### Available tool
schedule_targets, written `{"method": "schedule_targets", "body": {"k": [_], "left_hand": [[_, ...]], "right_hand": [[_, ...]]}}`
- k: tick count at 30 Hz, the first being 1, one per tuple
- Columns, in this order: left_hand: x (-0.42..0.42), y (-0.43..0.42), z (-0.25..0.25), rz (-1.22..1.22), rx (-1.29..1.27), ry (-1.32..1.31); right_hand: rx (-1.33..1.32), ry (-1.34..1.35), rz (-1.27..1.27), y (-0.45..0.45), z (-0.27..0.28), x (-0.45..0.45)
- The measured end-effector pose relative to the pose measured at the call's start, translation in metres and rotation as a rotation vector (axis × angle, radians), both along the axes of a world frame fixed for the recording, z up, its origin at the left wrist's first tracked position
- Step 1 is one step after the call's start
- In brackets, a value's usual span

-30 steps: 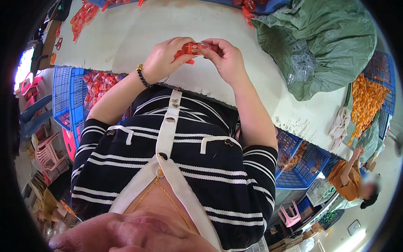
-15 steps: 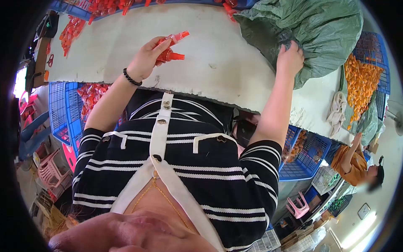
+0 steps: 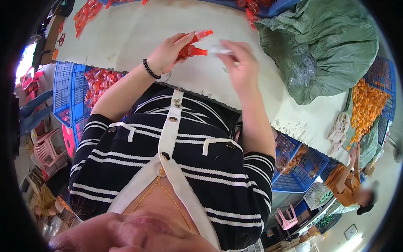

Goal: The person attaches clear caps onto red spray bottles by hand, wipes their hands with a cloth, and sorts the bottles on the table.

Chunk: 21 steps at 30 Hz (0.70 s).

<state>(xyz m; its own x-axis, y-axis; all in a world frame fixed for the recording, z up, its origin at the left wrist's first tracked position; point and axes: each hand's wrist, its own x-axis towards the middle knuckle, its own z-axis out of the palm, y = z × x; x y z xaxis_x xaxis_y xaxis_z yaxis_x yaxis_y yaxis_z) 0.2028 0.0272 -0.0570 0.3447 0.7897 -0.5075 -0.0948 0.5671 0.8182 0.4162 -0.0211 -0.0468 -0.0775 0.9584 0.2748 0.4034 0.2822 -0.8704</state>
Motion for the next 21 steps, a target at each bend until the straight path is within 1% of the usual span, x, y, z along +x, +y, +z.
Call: {"method": "schedule_targets", "body": {"k": [4, 7, 8, 11, 12, 13, 14, 15, 16, 17, 18, 19, 20, 21], "left_hand": [[0.002, -0.004, 0.005, 0.033, 0.023, 0.010], [-0.001, -0.006, 0.007, 0.071, 0.049, 0.022], [-0.002, -0.006, 0.007, 0.064, 0.053, 0.046], [-0.001, -0.008, 0.004, 0.055, 0.061, 0.097], [0.002, -0.011, -0.004, 0.072, 0.126, 0.087], [0.004, -0.012, -0.010, 0.102, 0.197, 0.086], [0.001, -0.010, -0.010, 0.144, 0.275, 0.098], [0.001, -0.015, 0.000, 0.201, 0.358, 0.050], [0.002, -0.022, 0.010, 0.258, 0.447, 0.009], [-0.003, -0.023, 0.019, 0.120, 0.510, 0.209], [-0.008, -0.023, 0.026, -0.022, 0.550, 0.409], [-0.009, -0.023, 0.023, -0.027, 0.755, 0.468], [-0.013, -0.025, 0.015, -0.046, 0.965, 0.529], [-0.020, -0.027, 0.010, -0.020, 0.973, 0.559]], "right_hand": [[-0.041, 0.024, 0.078, 0.000, 0.000, -0.034], [0.076, -0.029, 0.084, 0.000, 0.003, -0.048], [0.075, -0.029, 0.091, 0.001, 0.003, -0.049], [0.102, -0.170, 0.107, 0.003, 0.004, -0.053], [0.109, -0.163, 0.123, 0.003, 0.003, -0.054], [0.028, -0.121, 0.087, 0.002, 0.000, -0.054], [-0.048, -0.073, 0.068, 0.002, -0.003, -0.055], [-0.119, -0.025, 0.062, 0.005, -0.006, -0.059], [-0.302, 0.136, 0.040, 0.005, -0.007, -0.063], [-0.496, 0.284, 0.023, 0.004, -0.008, -0.064], [-0.632, 0.513, 0.067, 0.002, -0.019, -0.060], [-0.782, 0.734, 0.102, 0.002, -0.030, -0.055], [-0.843, 0.825, 0.142, 0.001, -0.034, -0.053], [-0.907, 0.913, 0.173, 0.000, -0.037, -0.052]]}}
